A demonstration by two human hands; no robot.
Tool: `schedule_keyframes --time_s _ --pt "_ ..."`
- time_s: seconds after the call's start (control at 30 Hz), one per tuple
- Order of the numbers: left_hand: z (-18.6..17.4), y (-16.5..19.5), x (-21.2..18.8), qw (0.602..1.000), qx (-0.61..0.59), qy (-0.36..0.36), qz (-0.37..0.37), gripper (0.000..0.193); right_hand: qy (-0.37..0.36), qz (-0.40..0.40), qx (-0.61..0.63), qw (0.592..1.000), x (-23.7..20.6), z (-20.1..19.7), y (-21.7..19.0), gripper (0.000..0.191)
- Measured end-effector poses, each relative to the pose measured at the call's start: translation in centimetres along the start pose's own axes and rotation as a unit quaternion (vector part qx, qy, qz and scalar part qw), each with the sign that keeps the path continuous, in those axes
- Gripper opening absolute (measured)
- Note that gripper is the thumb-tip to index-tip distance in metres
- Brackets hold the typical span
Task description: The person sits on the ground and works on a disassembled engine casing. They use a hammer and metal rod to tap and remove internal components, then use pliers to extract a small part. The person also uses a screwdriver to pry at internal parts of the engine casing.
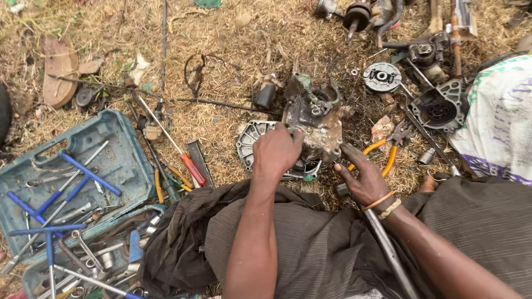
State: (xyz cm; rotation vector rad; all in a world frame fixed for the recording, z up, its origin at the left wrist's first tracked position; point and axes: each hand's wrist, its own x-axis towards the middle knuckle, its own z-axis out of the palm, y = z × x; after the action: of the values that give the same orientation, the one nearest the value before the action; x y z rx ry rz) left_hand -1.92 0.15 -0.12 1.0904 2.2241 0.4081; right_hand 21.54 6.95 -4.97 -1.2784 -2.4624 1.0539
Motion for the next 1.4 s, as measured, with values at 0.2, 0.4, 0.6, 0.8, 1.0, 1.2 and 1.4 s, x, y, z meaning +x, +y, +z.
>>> schedule_keyframes --time_s 0.2,0.4,0.6,0.8,1.0,1.2,1.4 --pt "-1.5 -0.6 -1.2 0.999 -0.017 0.035 -0.031 0.066 0.165 -0.091 0.029 0.982 -2.1 1.3 0.6 0.038" --pt "0.7 -0.6 0.9 0.987 -0.065 0.144 0.035 0.068 0.197 -0.030 0.022 0.980 1.2 -0.5 -2.3 0.014" --pt "3.1 -0.9 2.9 0.966 -0.061 0.189 0.163 0.056 0.190 -0.130 -0.041 0.972 6.9 -1.9 -5.9 0.020" --pt "4.5 -0.6 4.0 0.966 -0.122 0.147 0.173 0.060 0.190 -0.164 -0.094 0.963 7.6 -1.5 -6.3 0.020" --pt "3.3 -0.1 3.2 0.971 -0.126 0.135 0.152 0.081 0.148 -0.083 -0.028 0.985 6.4 -2.3 -6.0 0.029" --pt "0.6 -1.3 1.8 0.985 -0.155 -0.042 -0.064 0.090 0.058 0.278 0.436 0.854 3.5 0.1 -5.3 0.051" --pt "1.8 -1.8 2.5 0.972 -0.219 -0.064 -0.060 0.103 0.004 0.241 0.539 0.807 4.0 0.7 -4.1 0.050"
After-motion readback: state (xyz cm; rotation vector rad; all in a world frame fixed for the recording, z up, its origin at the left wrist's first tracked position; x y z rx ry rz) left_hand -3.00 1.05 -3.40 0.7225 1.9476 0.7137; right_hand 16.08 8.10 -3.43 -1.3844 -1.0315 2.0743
